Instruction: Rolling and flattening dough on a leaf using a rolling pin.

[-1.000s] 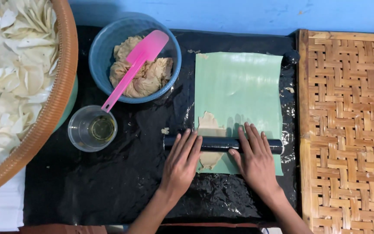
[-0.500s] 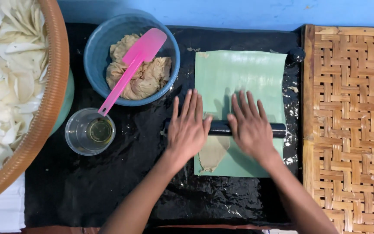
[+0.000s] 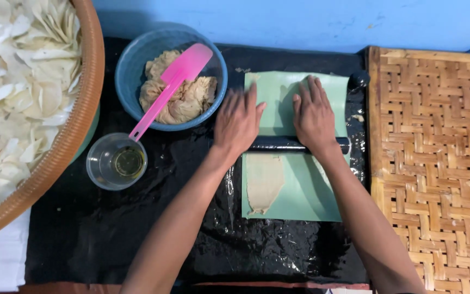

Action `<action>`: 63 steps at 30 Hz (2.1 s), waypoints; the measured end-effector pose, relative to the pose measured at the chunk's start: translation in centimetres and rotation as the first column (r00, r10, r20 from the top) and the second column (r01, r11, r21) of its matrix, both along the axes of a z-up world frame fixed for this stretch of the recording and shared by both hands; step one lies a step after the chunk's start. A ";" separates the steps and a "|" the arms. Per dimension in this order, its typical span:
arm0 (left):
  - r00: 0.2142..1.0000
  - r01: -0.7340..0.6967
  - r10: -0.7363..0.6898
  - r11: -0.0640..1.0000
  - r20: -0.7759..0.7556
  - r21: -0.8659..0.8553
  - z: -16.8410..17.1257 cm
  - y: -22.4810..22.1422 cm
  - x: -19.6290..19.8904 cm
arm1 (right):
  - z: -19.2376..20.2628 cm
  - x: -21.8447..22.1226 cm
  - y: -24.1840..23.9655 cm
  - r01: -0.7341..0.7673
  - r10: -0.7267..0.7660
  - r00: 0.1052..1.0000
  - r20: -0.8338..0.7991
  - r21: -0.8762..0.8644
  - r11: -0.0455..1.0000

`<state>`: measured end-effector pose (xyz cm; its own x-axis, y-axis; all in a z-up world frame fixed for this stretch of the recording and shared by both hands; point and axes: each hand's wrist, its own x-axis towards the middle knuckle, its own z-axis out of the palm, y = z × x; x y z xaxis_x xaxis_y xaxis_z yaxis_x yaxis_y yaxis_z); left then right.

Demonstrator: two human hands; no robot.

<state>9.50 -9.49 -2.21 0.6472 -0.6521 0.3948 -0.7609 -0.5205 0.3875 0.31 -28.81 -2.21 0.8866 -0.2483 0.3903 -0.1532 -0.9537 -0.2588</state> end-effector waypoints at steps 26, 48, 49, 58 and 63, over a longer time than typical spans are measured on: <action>0.933 0.355 -0.340 0.923 -0.121 0.148 0.9 11.0 -13.5 | -0.4 -21.5 6.6 -0.393 0.414 0.904 -0.109 0.172 0.903; 0.997 0.026 -0.008 0.975 -0.080 0.222 0.9 3.5 -6.4 | 0.5 -7.8 5.5 -0.013 0.000 0.970 -0.244 -0.052 0.999; 0.997 0.027 -0.011 0.976 -0.074 0.218 0.8 4.0 -7.1 | 0.6 -8.5 6.0 -0.010 -0.003 0.971 -0.238 -0.057 0.998; 0.988 0.145 -0.148 0.985 -0.036 -0.089 -2.0 10.5 -14.8 | 2.0 -15.1 9.8 -0.005 0.003 0.984 -0.177 -0.012 1.000; 0.996 0.094 -0.094 0.995 -0.009 0.028 -0.8 9.6 -13.8 | 0.4 -15.8 10.0 0.001 0.002 0.990 -0.141 0.022 1.000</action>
